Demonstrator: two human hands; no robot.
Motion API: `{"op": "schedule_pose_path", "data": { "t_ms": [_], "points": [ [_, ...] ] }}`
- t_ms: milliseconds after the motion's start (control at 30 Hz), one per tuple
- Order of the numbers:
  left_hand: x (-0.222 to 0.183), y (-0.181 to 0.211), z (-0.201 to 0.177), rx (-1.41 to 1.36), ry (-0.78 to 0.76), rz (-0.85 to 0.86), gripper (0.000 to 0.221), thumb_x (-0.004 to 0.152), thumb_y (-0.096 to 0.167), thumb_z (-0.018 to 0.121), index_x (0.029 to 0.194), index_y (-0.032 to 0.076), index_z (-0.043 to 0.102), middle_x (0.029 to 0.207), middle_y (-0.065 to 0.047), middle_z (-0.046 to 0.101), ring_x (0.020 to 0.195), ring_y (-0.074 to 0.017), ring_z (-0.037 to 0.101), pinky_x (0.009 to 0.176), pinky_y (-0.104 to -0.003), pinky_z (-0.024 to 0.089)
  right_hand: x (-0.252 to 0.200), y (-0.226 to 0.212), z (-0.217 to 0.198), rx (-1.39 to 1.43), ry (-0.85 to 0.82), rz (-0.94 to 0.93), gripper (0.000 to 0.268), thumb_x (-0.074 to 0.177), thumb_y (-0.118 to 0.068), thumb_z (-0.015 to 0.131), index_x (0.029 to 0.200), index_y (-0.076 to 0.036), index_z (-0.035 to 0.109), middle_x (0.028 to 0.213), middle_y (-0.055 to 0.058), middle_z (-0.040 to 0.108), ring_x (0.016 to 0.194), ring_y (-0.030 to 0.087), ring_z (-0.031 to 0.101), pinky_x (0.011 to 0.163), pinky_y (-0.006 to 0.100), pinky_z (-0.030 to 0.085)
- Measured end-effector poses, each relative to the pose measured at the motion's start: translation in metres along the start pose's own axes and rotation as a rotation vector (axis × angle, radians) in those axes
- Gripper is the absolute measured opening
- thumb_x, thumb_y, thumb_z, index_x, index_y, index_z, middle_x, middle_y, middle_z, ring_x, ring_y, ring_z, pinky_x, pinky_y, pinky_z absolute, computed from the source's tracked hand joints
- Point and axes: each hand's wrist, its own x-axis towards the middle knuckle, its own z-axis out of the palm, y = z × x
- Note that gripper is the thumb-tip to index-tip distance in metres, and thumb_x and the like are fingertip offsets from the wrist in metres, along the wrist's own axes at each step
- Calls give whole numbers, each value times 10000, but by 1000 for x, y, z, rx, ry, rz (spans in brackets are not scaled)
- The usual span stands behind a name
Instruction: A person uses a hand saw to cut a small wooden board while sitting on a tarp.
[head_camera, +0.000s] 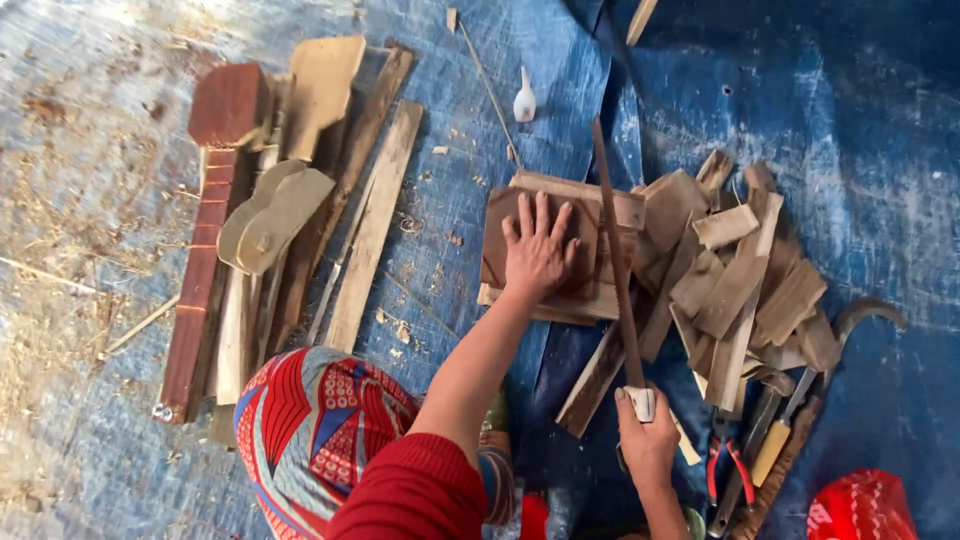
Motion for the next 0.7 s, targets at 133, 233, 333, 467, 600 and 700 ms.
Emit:
{"op": "schedule_pose_path", "data": {
  "t_ms": [133, 233, 333, 467, 600, 700],
  "points": [
    [-10, 0, 0, -20, 68, -2, 703, 986, 511, 443, 1583, 150, 364, 1652, -242, 283, 1529, -503, 170, 1137, -658, 168, 8, 14, -3, -24, -59, 108, 474, 889, -277, 772, 1278, -20, 685, 792, 118, 733, 655, 240, 661, 646, 354, 524],
    [-11, -5, -9, -60, 44, 33, 719, 984, 518, 438, 1578, 119, 367, 1654, -257, 268, 1533, -512, 149, 1150, -653, 158, 15, 29, -5, -41, -45, 18, 453, 890, -246, 789, 1260, -2, 691, 778, 123, 725, 595, 222, 636, 571, 340, 511],
    [-14, -10, -39, -59, 41, 28, 709, 925, 486, 580, 1528, 140, 441, 1662, -130, 332, 1545, -378, 246, 1071, -612, 213, 17, 22, -9, 32, -58, 38, 379, 910, -229, 772, 1217, -21, 692, 675, 76, 661, 536, 192, 571, 533, 320, 458],
    [-39, -27, -41, -82, 422, -492, 673, 856, 400, 692, 1462, 178, 503, 1175, -69, 617, 1027, -283, 546, 891, -523, 328, 8, 10, -3, 262, -84, 216, 344, 943, -192, 747, 1216, 2, 667, 713, 90, 636, 578, 164, 573, 545, 305, 474],
    [-48, -45, 1, -15, 535, -466, 565, 915, 426, 704, 1389, 140, 592, 997, -100, 641, 825, -291, 599, 875, -458, 369, 7, 4, -2, 254, -81, 177, 380, 938, -214, 751, 1232, 13, 668, 692, 83, 641, 553, 158, 583, 529, 292, 482],
    [-26, -49, -13, -108, 401, -480, 479, 942, 410, 674, 1369, 206, 597, 1018, -103, 641, 883, -285, 593, 923, -560, 305, 4, 11, -5, 195, -48, 131, 432, 919, -209, 767, 1273, 17, 666, 802, 94, 694, 565, 162, 587, 528, 294, 476]
  ]
}}
